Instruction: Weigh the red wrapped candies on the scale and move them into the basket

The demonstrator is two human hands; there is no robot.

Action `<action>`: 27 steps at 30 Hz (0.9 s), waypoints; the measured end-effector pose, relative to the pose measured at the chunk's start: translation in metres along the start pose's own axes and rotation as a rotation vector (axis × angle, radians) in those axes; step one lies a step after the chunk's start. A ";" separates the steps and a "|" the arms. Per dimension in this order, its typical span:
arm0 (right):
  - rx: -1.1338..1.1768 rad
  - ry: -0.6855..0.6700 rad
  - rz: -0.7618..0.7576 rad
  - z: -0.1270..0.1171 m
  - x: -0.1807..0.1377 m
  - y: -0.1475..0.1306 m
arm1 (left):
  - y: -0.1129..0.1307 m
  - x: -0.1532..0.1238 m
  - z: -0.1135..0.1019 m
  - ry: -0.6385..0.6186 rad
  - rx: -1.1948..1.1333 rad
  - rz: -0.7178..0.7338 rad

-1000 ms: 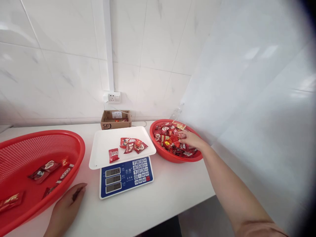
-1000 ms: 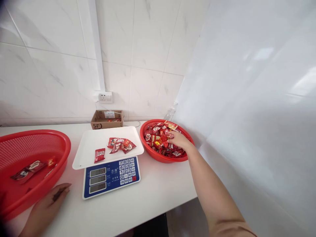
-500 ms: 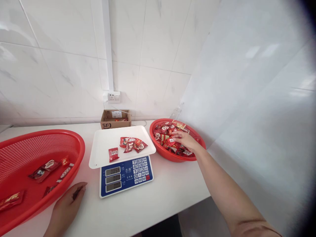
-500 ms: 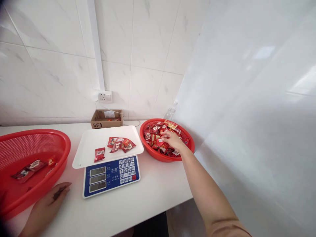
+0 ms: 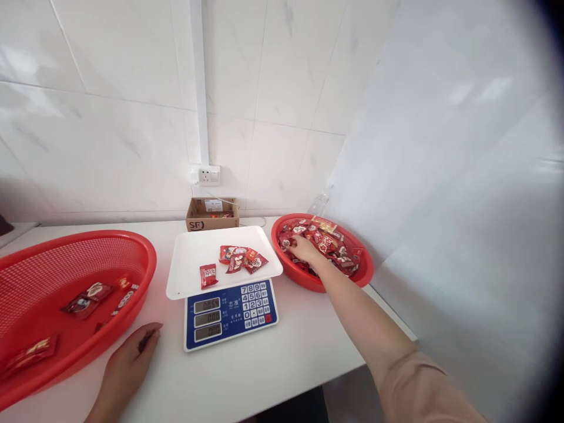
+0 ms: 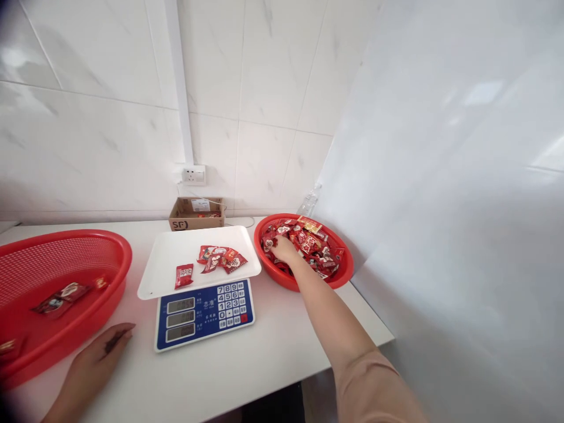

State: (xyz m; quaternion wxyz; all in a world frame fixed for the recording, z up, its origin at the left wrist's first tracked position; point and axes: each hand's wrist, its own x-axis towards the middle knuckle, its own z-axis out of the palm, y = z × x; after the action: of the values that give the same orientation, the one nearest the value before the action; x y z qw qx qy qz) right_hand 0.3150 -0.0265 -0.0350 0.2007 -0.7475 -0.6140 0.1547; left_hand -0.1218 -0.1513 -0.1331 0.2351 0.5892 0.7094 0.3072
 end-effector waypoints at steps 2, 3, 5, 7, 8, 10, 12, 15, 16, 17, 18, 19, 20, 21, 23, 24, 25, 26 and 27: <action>0.004 0.001 0.021 0.004 0.002 -0.002 | 0.003 -0.002 -0.001 -0.004 -0.012 -0.003; 0.010 -0.003 0.021 0.005 0.001 -0.002 | 0.004 -0.003 -0.002 -0.007 -0.017 -0.005; 0.021 -0.015 0.012 0.004 -0.003 -0.002 | 0.007 -0.004 -0.002 -0.004 -0.017 -0.006; 0.027 -0.032 -0.002 0.003 -0.008 -0.002 | 0.008 -0.005 -0.003 -0.001 -0.002 0.000; 0.028 -0.041 -0.010 0.002 -0.010 -0.003 | 0.009 -0.005 -0.004 -0.001 0.006 0.001; 0.026 -0.060 -0.031 0.002 -0.013 -0.006 | 0.010 -0.005 -0.004 -0.010 0.018 -0.003; 0.019 -0.071 -0.048 0.003 -0.013 -0.009 | 0.011 -0.006 -0.004 -0.015 0.014 -0.003; 0.012 -0.071 -0.050 0.007 -0.009 -0.014 | 0.013 -0.007 -0.003 0.000 -0.008 0.014; 0.014 -0.069 -0.046 0.008 -0.008 -0.016 | 0.013 -0.007 -0.003 0.003 -0.015 0.021; 0.017 -0.064 -0.042 0.010 -0.006 -0.017 | 0.013 -0.007 -0.002 0.005 -0.019 0.027; 0.019 -0.056 -0.037 0.010 -0.006 -0.018 | 0.013 -0.008 -0.002 0.006 -0.023 0.032; 0.019 -0.044 -0.030 0.011 -0.005 -0.019 | 0.013 -0.008 -0.002 0.006 -0.025 0.035; 0.016 -0.030 -0.022 0.010 -0.005 -0.019 | 0.013 -0.009 -0.002 0.004 -0.027 0.035; 0.009 -0.013 -0.012 0.009 -0.004 -0.019 | 0.014 -0.009 -0.002 0.003 -0.028 0.033; -0.012 0.024 0.003 0.002 -0.004 -0.019 | 0.014 -0.010 -0.003 -0.004 -0.031 0.025; -0.025 0.045 0.009 -0.002 -0.005 -0.018 | 0.014 -0.011 -0.003 -0.009 -0.033 0.022; -0.034 0.080 0.013 -0.007 -0.006 -0.019 | 0.014 -0.011 -0.003 -0.014 -0.035 0.017; -0.037 0.130 0.010 -0.011 -0.007 -0.020 | 0.014 -0.011 -0.003 -0.019 -0.037 0.012; -0.030 0.190 -0.006 -0.015 -0.009 -0.023 | 0.014 -0.011 -0.003 -0.022 -0.040 0.008</action>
State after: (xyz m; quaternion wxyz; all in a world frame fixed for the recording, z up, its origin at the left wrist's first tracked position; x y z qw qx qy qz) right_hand 0.3004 -0.0330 -0.0112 0.2473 -0.7597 -0.5969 0.0732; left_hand -0.1121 -0.1604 -0.1209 0.2535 0.5904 0.6982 0.3157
